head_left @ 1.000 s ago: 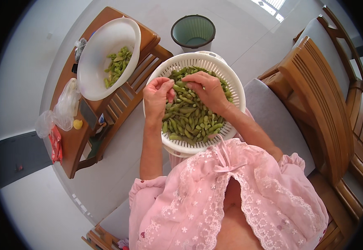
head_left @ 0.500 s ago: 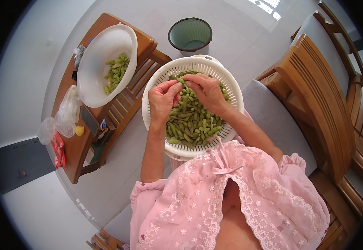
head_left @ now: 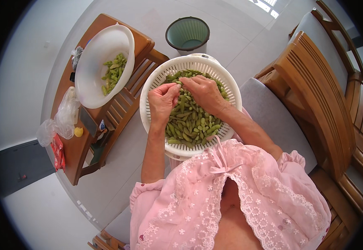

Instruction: The recorder is sitting and shelling beans from their pods into a white basket, while placing the empty pods into a white bowl.

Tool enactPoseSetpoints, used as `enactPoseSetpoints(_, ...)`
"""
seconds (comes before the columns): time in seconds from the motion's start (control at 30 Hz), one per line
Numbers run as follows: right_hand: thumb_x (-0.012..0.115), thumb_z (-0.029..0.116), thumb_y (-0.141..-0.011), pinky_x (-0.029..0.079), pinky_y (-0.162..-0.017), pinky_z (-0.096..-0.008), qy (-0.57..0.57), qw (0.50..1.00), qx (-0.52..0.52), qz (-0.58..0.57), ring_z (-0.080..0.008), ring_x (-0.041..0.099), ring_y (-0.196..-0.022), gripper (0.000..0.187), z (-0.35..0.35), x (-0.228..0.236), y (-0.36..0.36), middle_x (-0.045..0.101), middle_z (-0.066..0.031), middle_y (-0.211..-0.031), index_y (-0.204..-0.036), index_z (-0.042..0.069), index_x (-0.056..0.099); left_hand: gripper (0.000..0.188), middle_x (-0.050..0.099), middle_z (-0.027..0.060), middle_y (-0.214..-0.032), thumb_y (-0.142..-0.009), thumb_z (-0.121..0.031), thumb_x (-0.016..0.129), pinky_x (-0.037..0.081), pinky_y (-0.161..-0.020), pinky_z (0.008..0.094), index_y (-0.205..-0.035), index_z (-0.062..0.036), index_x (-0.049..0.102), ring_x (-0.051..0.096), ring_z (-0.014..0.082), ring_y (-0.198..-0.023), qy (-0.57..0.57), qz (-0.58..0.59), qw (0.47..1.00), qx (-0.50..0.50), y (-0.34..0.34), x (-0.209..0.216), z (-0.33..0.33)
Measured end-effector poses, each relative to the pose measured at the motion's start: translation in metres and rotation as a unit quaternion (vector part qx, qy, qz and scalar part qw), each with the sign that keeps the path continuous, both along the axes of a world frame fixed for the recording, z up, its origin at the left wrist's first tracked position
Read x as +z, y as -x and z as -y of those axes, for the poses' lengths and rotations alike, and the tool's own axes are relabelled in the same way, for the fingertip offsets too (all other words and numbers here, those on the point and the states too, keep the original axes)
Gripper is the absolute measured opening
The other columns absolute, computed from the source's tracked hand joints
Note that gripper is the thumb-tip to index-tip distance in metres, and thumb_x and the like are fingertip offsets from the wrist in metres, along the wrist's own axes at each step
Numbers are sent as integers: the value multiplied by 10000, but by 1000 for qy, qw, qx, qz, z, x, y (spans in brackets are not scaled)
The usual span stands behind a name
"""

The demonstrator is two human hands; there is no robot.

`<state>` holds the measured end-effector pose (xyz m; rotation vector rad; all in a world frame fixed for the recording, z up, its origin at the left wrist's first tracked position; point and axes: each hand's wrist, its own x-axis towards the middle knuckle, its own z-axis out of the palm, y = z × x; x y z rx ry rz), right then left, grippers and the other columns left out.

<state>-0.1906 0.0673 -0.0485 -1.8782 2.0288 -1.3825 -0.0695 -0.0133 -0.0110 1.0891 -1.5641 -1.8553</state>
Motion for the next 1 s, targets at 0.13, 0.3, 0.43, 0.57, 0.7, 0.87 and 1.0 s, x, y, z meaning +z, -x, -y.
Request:
enactPoseSetpoints(0.13,525,80,-717,468,-639,-362,30,999,-2,-25,-264,582,-757,274,1,-3,0,577,-112,-782,-985,25,511,128,558,14,-599,-766,-95,624,309,-350,142,-823,19,616,447,30,-431,-16,-14,1000,9,0,-1,-1)
enactPoseSetpoints(0.3,505,47,-712,474,-599,-358,32,999,10,-41,-270,586,-707,282,-1,2,-4,565,-119,-748,-987,-14,499,106,526,-2,-554,-760,-71,610,329,-374,156,-767,35,609,430,31,-425,32,-13,999,21,3,1,-4)
enactPoseSetpoints(0.43,497,38,-704,474,-587,-357,20,999,15,-34,-272,585,-701,300,-1,4,-6,559,-119,-737,-998,-21,488,79,509,-10,-528,-741,-42,592,333,-374,158,-736,37,603,430,25,-425,64,-17,997,38,4,-5,-3)
enactPoseSetpoints(0.57,542,48,-725,471,-557,-338,31,997,22,69,-255,587,-647,194,1,6,-7,576,-121,-692,-908,-19,546,69,506,-9,-531,-734,-34,586,322,-363,159,-731,35,596,424,28,-419,78,-3,996,50,4,-2,-5)
enactPoseSetpoints(0.7,577,89,-775,446,-470,-252,-41,910,49,409,-117,549,-505,124,-1,12,-7,590,-63,-610,-806,-25,614,60,505,-7,-534,-729,-33,589,310,-350,156,-722,27,582,416,32,-405,-12,-64,997,41,3,-1,-1)
enactPoseSetpoints(0.87,546,106,-804,407,-432,-199,-58,859,78,502,-45,495,-485,162,1,11,-2,582,-25,-605,-792,-33,628,56,512,-3,-541,-729,-41,591,296,-334,152,-721,13,580,407,31,-392,-5,-56,998,30,3,-2,0)
enactPoseSetpoints(1.0,523,125,-819,379,-432,-176,-93,791,151,586,-44,481,-491,193,0,15,7,589,-38,-625,-771,-31,624,47,492,-14,-534,-728,-55,586,283,-316,155,-708,-16,570,383,29,-371,-83,-69,994,7,-1,-5,8)
